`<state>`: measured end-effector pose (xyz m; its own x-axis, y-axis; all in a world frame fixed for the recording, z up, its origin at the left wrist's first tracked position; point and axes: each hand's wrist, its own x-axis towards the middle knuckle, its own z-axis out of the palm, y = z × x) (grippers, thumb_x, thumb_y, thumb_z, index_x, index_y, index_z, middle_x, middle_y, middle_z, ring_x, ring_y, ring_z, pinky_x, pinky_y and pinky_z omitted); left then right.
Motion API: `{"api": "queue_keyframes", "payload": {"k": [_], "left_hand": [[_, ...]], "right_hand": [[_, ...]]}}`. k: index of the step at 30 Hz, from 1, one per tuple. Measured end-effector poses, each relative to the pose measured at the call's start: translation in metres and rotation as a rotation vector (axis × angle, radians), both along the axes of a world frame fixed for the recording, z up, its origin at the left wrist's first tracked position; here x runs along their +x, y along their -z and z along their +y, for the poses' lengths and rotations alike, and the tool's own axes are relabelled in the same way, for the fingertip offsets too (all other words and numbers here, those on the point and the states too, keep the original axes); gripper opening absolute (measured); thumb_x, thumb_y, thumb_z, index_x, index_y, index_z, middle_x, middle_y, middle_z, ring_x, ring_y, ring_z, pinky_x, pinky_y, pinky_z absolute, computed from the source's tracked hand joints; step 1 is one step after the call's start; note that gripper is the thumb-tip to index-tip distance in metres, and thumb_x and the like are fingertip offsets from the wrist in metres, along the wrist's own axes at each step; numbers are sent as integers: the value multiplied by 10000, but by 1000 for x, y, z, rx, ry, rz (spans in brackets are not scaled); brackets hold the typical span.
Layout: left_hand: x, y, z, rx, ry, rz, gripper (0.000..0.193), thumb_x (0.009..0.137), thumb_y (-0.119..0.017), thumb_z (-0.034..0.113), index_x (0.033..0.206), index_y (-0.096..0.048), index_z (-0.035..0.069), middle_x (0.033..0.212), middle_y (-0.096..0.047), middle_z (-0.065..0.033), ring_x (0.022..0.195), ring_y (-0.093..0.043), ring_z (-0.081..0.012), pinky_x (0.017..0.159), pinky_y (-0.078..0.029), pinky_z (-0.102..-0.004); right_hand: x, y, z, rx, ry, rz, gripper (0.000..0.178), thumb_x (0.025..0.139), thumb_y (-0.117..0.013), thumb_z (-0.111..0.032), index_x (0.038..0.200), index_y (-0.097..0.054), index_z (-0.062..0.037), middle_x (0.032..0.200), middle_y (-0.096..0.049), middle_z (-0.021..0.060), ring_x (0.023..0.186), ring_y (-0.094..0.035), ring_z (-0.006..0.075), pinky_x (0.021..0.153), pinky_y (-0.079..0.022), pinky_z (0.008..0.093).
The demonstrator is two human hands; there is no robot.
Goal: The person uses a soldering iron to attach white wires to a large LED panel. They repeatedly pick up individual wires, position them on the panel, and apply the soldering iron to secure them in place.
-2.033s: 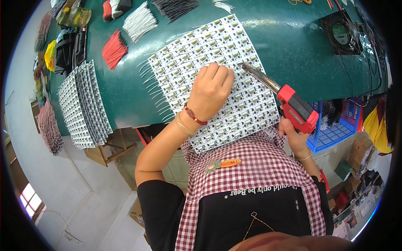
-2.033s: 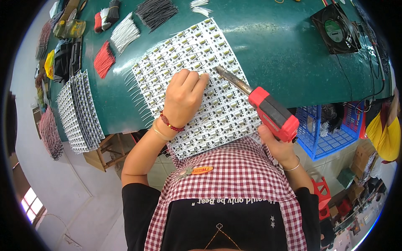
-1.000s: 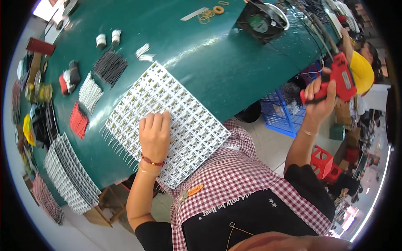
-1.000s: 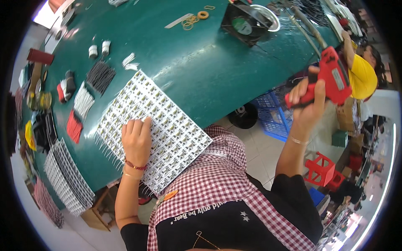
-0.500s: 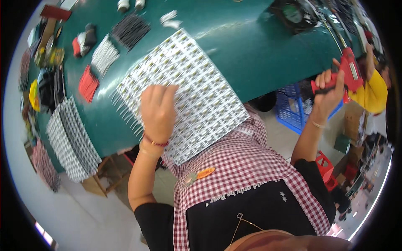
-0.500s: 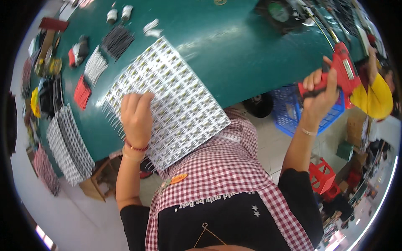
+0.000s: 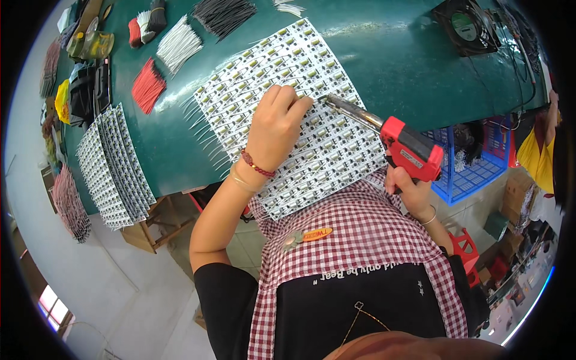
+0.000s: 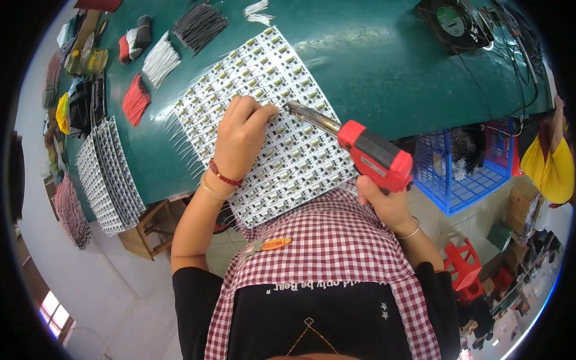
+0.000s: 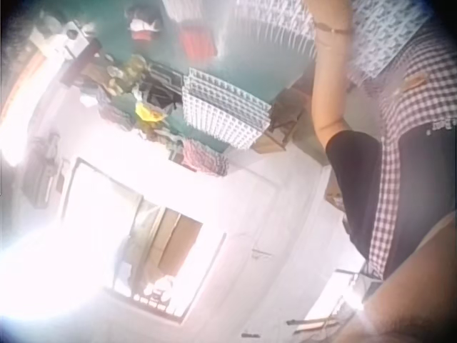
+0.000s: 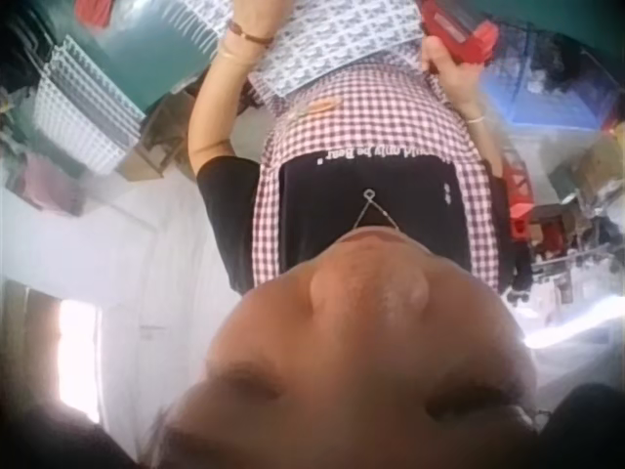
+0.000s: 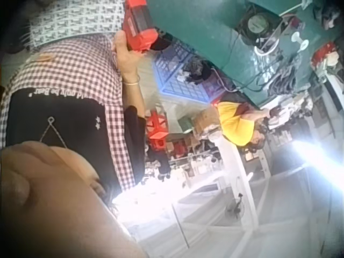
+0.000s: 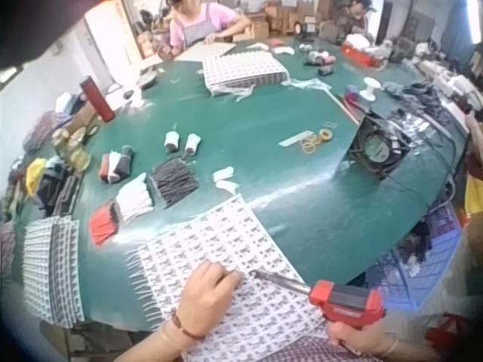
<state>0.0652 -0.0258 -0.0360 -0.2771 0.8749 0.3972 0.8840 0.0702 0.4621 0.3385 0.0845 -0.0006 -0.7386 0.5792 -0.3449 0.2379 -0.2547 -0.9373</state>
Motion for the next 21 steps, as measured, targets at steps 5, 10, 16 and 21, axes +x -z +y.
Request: {"api": "queue_keyframes", "payload": {"k": [5, 10, 16, 21], "left_hand": [[0, -4, 0, 16, 5, -43, 271, 662, -638, -101, 883, -679, 50, 740, -478, -62, 707, -501, -222, 601, -444, -328], [0, -1, -1, 4, 10, -46, 266, 666, -635, -103, 880, -677, 49, 746, -477, -63, 709, -495, -227, 612, -445, -333], [1, 0, -2, 9, 8, -34, 257, 670, -640, -101, 882, -670, 42, 751, -479, -70, 712, -501, -233, 618, -450, -334], [0, 1, -3, 16, 12, -27, 253, 672, -637, -104, 880, -665, 38, 755, -483, -74, 708, -502, -235, 622, -451, -336]], "right_hand": [[4, 2, -3, 45, -63, -59, 342, 984, -528, -157, 1241, -484, 64, 646, -532, 51, 539, -505, 125, 532, -436, 269], [7, 8, -7, 158, -106, -91, 201, 984, -517, -130, 1083, -538, 43, 659, -537, 45, 572, -515, 117, 551, -436, 266], [22, 17, -7, 224, -182, -165, 179, 917, -654, -116, 1065, -633, -18, 913, -636, 26, 830, -593, 133, 711, -483, 297], [29, 21, -5, 94, -204, -26, 170, 929, -641, -108, 1080, -631, -31, 961, -634, 34, 856, -586, 134, 725, -479, 300]]}}
